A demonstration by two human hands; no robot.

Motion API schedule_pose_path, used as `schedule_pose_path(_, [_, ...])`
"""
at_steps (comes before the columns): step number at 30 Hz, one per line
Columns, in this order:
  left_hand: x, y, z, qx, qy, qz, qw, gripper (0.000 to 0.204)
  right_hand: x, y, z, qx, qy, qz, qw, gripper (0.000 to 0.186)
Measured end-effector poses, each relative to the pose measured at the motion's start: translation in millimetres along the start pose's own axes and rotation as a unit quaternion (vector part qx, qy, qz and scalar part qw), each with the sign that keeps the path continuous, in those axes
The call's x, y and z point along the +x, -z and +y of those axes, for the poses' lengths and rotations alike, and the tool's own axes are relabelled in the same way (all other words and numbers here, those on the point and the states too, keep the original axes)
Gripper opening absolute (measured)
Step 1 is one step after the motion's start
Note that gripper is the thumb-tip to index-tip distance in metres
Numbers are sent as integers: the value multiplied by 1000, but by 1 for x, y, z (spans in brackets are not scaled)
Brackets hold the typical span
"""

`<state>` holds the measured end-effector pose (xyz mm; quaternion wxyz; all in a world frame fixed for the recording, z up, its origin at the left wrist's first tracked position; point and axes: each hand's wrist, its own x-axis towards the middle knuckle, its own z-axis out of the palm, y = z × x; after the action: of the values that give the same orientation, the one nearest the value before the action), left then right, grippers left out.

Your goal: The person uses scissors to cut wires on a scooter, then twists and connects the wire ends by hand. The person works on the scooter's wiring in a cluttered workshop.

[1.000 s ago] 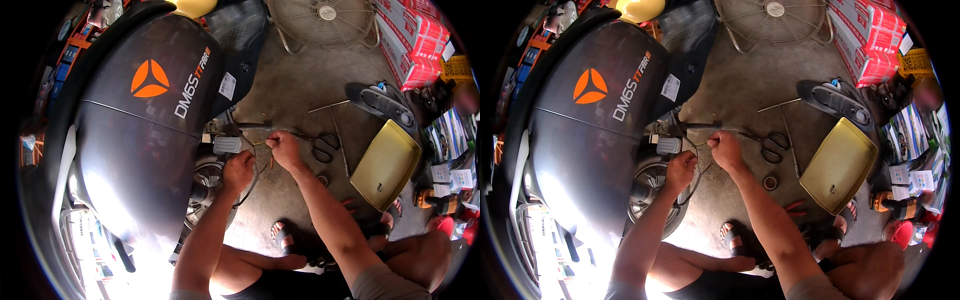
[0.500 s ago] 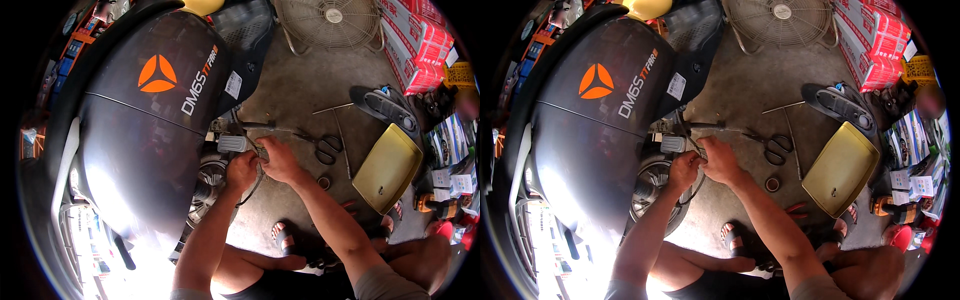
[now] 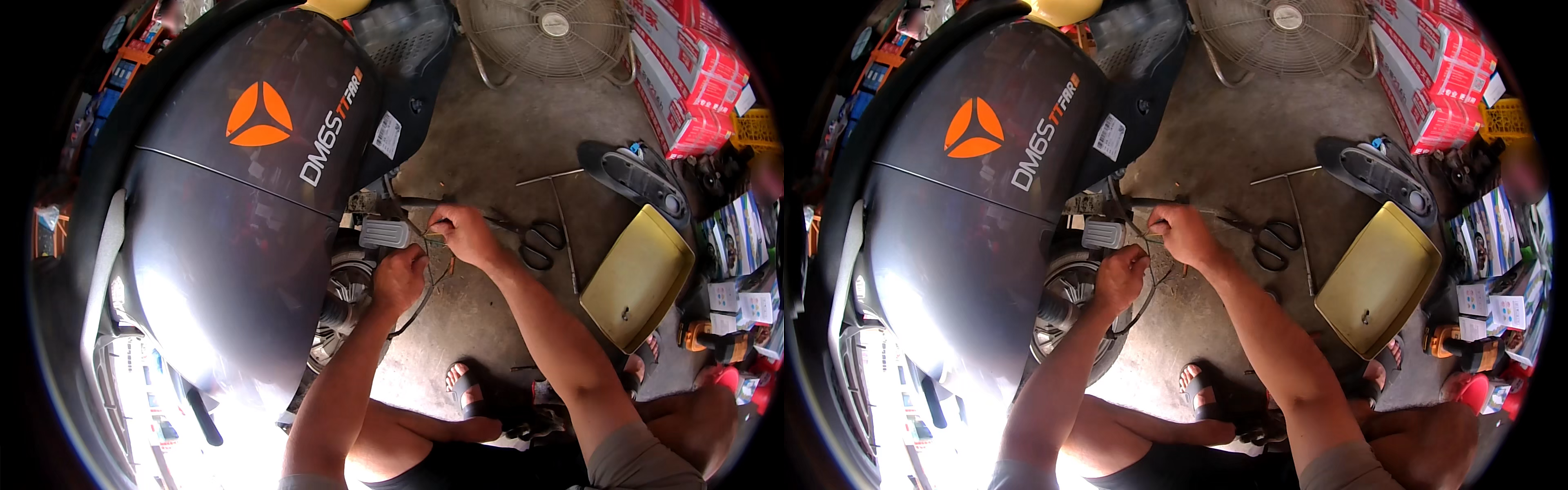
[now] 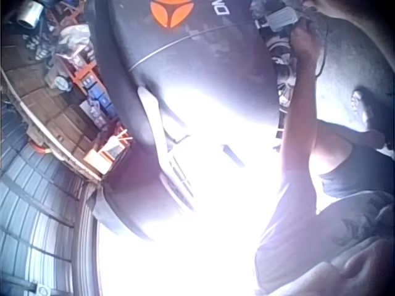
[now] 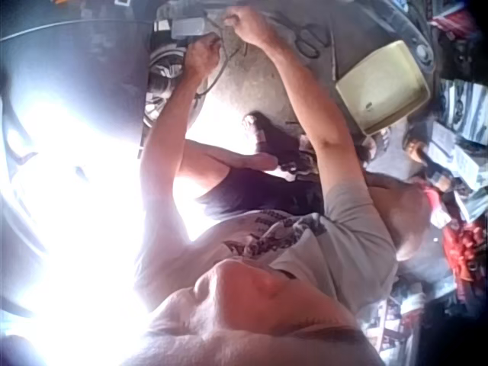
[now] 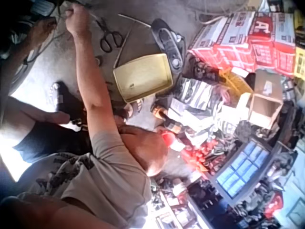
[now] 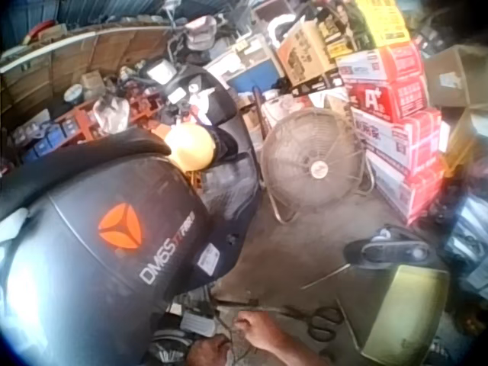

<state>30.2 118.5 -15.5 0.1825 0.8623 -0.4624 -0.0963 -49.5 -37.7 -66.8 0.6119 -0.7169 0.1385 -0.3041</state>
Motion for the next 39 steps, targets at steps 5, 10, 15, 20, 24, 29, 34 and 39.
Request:
schedule_pose_path(5, [0,0,-2,2,-7,5,1000,8,0,2,-3,0,-45,-49,998,16])
schedule_pose_path(10, [0,0,0,13,-1,7,1000,8,-27,0,-12,-64,55,-11,996,28])
schedule_pose_path(15, [1,-1,-1,13,6,1,1000,8,-28,-8,4,-24,49,19,998,21])
schedule_pose_path(20, [0,-1,-5,9,-12,13,1000,8,-1,3,4,42,44,-19,998,8])
schedule_pose_path(24, [3,2,2,26,0,11,1000,7,23,14,-1,-29,21,-78,996,8])
schedule_pose_path(29, [1,0,-4,6,-7,15,1000,8,2,6,1,107,-45,14,993,14])
schedule_pose_path(34, [1,-2,-6,7,7,4,1000,8,-59,-19,39,218,-214,178,935,15])
schedule_pose_path(39, [1,-4,-8,-7,10,-10,1000,8,-71,-44,34,209,-247,83,942,21])
